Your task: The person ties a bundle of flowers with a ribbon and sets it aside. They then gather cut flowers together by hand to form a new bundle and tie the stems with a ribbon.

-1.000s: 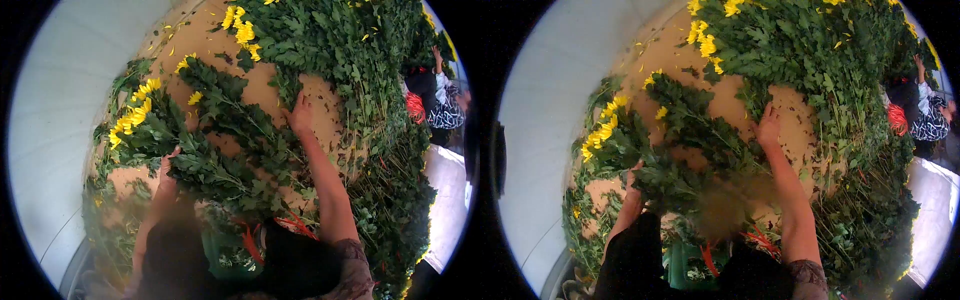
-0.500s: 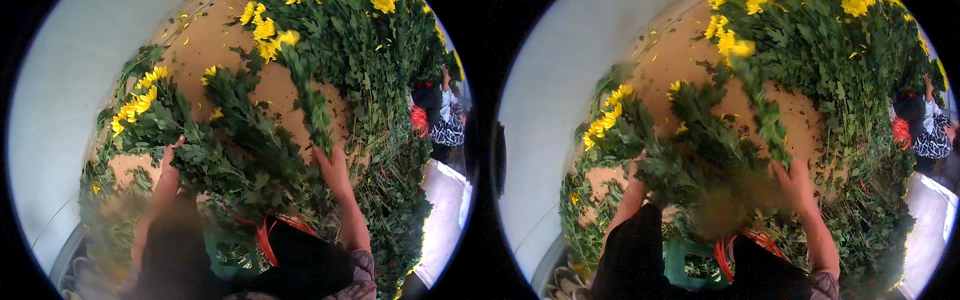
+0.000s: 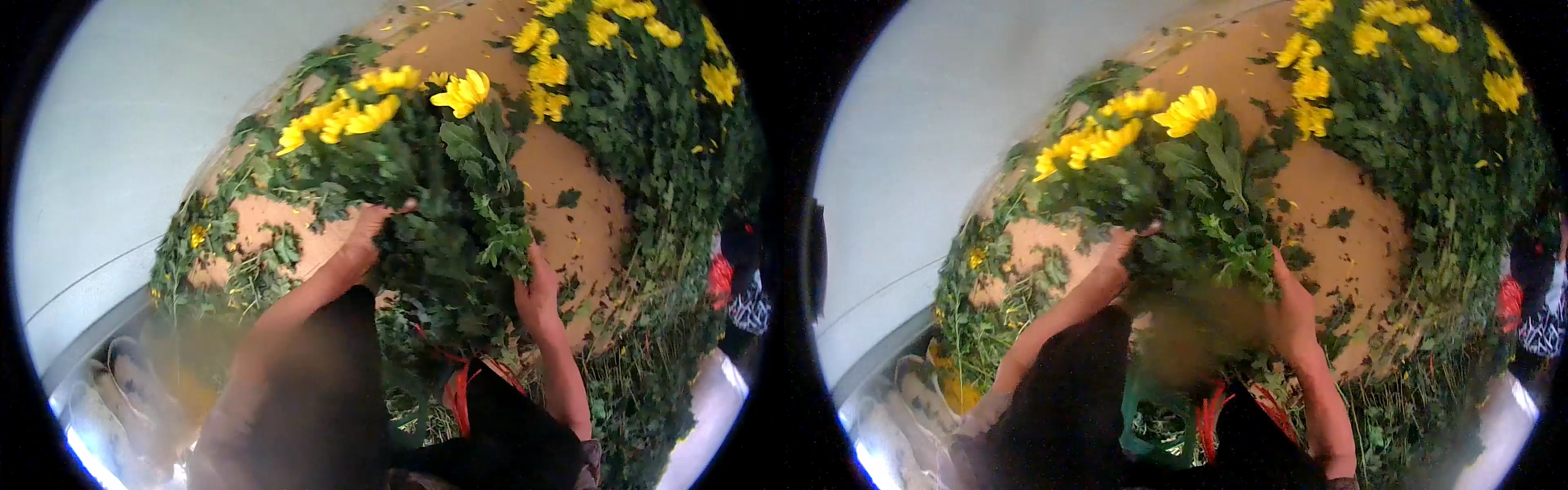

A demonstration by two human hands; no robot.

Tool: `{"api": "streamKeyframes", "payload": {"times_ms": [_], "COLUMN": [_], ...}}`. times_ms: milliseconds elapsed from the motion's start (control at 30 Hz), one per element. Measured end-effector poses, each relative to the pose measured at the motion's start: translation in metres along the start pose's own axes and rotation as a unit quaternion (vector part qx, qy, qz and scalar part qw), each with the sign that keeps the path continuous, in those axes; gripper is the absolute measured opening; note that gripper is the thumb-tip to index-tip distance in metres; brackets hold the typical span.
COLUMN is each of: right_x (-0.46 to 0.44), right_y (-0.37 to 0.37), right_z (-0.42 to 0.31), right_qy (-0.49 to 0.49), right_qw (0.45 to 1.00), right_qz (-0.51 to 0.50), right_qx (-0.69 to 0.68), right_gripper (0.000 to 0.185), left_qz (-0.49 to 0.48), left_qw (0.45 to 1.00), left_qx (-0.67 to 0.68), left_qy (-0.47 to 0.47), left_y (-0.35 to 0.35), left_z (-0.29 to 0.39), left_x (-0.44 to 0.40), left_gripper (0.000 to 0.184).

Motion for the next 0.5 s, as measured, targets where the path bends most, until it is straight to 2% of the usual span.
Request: {"api": "streamKeyframes", "payload": {"times_ms": [67,133,200,333,400,433,500], "right_x": [-0.012,-0.022,-0.023,-0.02,-0.02,-0.02,-0.021], "right_y": [0.015,0.038,0.046,0.061,0.067,0.068,0.071], "right_z": [0.0,-0.007,-0.008,-0.007,-0.01,-0.012,-0.016], "right_qy": [-0.042,-0.074,-0.054,-0.066,-0.061,-0.071,-0.082], "right_qw": [0.999,0.995,0.994,0.987,0.982,0.976,0.969], "right_qz": [0.001,-0.066,-0.081,-0.108,-0.131,-0.15,-0.167], "right_qx": [-0.01,-0.012,0.039,0.1,0.123,0.144,0.164], "right_gripper": [0.067,0.071,0.071,0.067,0.066,0.065,0.065], "left_qz": [-0.021,-0.056,-0.104,-0.097,-0.073,-0.075,-0.012], "left_qw": [1.0,0.998,0.994,0.994,0.995,0.995,0.992], "left_qx": [0.0,-0.005,-0.03,-0.027,-0.067,-0.068,-0.121], "left_qy": [0.001,-0.009,0.001,-0.044,0.013,0.014,0.042], "left_y": [0.005,0.012,0.017,0.012,0.02,0.022,0.023], "left_z": [0.0,-0.001,0.002,-0.006,-0.005,-0.006,-0.006], "left_x": [0.002,0.004,0.006,0.006,0.013,0.013,0.011], "left_gripper": [0.031,0.03,0.03,0.032,0.029,0.029,0.024]}}
Point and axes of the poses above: each hand's wrist, its own x-axis away from the middle knuckle, its own y-axis out of the palm, z = x × y, the point moved 2 cm from there along -x, towards the middle knuckle, and after that the axes turned 15 degrees about -y, right-handed, at the moved point
